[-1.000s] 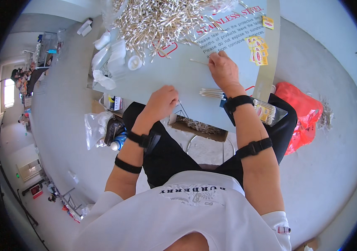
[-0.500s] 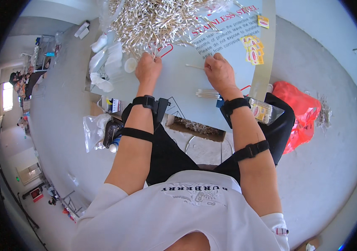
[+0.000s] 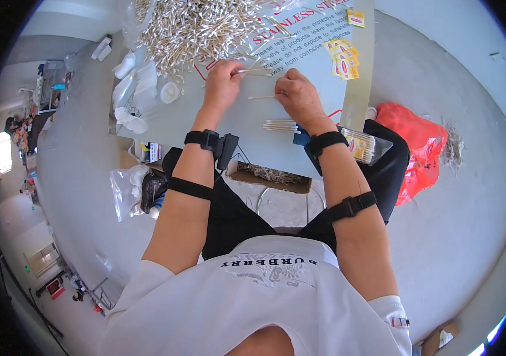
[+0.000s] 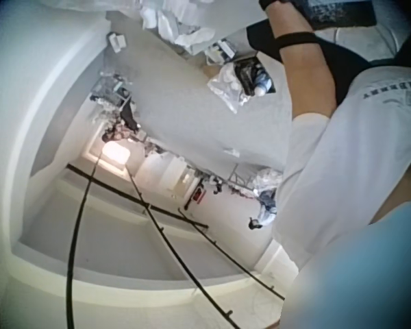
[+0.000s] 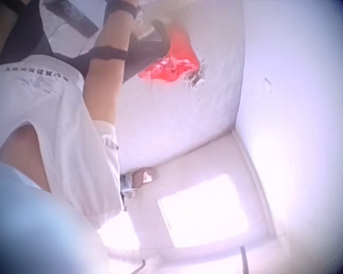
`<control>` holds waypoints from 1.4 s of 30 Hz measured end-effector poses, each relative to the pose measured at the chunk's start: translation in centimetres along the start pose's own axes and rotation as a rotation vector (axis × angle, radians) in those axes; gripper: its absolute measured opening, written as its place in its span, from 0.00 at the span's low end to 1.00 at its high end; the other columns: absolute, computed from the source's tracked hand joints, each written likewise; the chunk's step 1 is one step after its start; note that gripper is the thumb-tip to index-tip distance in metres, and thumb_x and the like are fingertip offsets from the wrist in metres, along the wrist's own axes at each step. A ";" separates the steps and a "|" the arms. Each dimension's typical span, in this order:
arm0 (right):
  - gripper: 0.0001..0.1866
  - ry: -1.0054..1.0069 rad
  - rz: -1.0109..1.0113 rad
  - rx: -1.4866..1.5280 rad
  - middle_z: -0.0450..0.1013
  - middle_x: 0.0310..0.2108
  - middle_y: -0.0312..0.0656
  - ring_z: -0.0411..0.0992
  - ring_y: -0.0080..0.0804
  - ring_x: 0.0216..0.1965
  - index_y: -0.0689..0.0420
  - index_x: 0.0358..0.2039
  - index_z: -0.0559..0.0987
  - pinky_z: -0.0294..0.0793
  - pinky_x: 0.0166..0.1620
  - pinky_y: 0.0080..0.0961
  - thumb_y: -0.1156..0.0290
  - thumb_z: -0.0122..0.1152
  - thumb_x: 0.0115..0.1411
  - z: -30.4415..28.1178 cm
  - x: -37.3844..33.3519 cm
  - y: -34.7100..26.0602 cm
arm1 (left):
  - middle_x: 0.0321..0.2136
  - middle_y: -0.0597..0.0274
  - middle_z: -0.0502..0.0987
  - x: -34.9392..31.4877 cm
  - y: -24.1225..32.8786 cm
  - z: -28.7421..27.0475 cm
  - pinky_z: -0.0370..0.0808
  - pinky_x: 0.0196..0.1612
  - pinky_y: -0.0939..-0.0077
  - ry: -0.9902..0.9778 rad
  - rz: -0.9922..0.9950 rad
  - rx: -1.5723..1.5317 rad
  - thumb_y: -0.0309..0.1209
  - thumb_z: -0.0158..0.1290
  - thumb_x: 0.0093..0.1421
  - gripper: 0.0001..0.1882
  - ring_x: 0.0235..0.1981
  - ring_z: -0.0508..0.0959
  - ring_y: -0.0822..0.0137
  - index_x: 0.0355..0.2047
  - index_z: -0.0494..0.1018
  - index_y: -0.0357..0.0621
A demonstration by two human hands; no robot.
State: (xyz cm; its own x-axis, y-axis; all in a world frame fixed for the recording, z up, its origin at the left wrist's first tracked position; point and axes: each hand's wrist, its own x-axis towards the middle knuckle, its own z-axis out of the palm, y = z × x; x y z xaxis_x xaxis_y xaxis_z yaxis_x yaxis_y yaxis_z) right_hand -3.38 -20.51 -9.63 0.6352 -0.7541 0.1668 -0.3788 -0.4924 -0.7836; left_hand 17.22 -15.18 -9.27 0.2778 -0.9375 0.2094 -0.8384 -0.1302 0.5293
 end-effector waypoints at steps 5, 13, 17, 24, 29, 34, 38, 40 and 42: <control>0.05 -0.018 0.059 0.015 0.69 0.32 0.42 0.72 0.43 0.37 0.58 0.25 0.75 0.73 0.41 0.33 0.77 0.63 0.46 -0.2 -0.2 -0.1 | 0.32 0.58 0.74 -0.6 -0.1 -0.7 0.74 0.38 0.61 0.066 -0.069 -0.088 0.20 0.55 0.48 0.15 0.33 0.76 0.56 0.38 0.74 0.45; 0.13 0.136 0.179 0.057 0.70 0.36 0.43 0.72 0.40 0.36 0.54 0.38 0.80 0.74 0.41 0.32 0.75 0.63 0.49 0.2 1.5 -0.7 | 0.34 0.61 0.72 -3.9 -0.1 1.0 0.75 0.36 0.70 0.198 -0.104 -0.037 0.20 0.55 0.46 0.19 0.33 0.75 0.64 0.41 0.74 0.46; 0.12 0.133 0.101 -0.050 0.70 0.38 0.42 0.74 0.43 0.39 0.50 0.37 0.81 0.75 0.42 0.36 0.71 0.62 0.50 0.7 2.5 -0.8 | 0.35 0.61 0.72 -4.1 0.1 0.8 0.74 0.38 0.68 0.208 -0.071 -0.121 0.21 0.58 0.46 0.20 0.34 0.74 0.62 0.43 0.73 0.46; 0.04 0.098 0.121 -0.200 0.70 0.36 0.39 0.74 0.39 0.38 0.47 0.30 0.80 0.75 0.39 0.35 0.70 0.62 0.51 2.0 3.4 -0.6 | 0.34 0.59 0.72 -2.0 2.2 0.2 0.73 0.40 0.60 0.226 -0.116 -0.097 0.24 0.60 0.48 0.13 0.40 0.74 0.53 0.36 0.73 0.46; 0.01 0.114 0.095 -0.198 0.70 0.35 0.39 0.74 0.40 0.37 0.49 0.26 0.79 0.75 0.38 0.35 0.71 0.61 0.52 2.1 3.1 -0.5 | 0.31 0.58 0.75 -0.5 1.2 0.4 0.73 0.37 0.61 0.075 -0.035 0.108 0.27 0.60 0.50 0.07 0.36 0.76 0.55 0.30 0.75 0.43; 0.02 0.097 0.101 -0.186 0.70 0.34 0.40 0.74 0.42 0.36 0.50 0.26 0.79 0.74 0.39 0.36 0.72 0.60 0.52 1.7 2.8 -0.3 | 0.28 0.56 0.75 0.5 0.6 0.2 0.73 0.36 0.60 -0.011 -0.079 0.046 0.26 0.58 0.51 0.05 0.33 0.77 0.53 0.29 0.74 0.42; 0.02 0.085 0.056 -0.143 0.70 0.34 0.41 0.73 0.43 0.37 0.53 0.25 0.78 0.74 0.39 0.36 0.74 0.59 0.52 1.5 2.5 0.1 | 0.29 0.56 0.75 1.0 0.2 0.0 0.73 0.38 0.59 -0.015 -0.147 0.014 0.26 0.57 0.52 0.05 0.35 0.76 0.52 0.30 0.74 0.44; 0.01 0.078 0.053 -0.128 0.70 0.34 0.41 0.73 0.43 0.37 0.53 0.25 0.78 0.74 0.39 0.36 0.75 0.59 0.52 1.3 2.1 0.2 | 0.30 0.57 0.74 1.0 0.5 -0.1 0.73 0.38 0.58 0.074 -0.123 0.079 0.24 0.57 0.51 0.04 0.37 0.75 0.51 0.28 0.74 0.44; 0.01 0.070 0.049 -0.112 0.70 0.34 0.41 0.73 0.43 0.37 0.54 0.25 0.78 0.74 0.40 0.36 0.75 0.59 0.52 1.2 1.9 0.1 | 0.31 0.57 0.73 0.8 0.6 -0.2 0.73 0.39 0.57 0.163 -0.100 0.144 0.23 0.56 0.50 0.04 0.39 0.74 0.50 0.27 0.74 0.45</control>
State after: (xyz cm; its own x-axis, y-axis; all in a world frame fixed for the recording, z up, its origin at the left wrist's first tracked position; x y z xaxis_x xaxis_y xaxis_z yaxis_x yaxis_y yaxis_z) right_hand -1.45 -21.45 -10.09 0.5673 -0.8048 0.1747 -0.4833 -0.4971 -0.7207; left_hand 17.00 -16.00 -8.64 0.4252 -0.8546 0.2981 -0.8577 -0.2753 0.4342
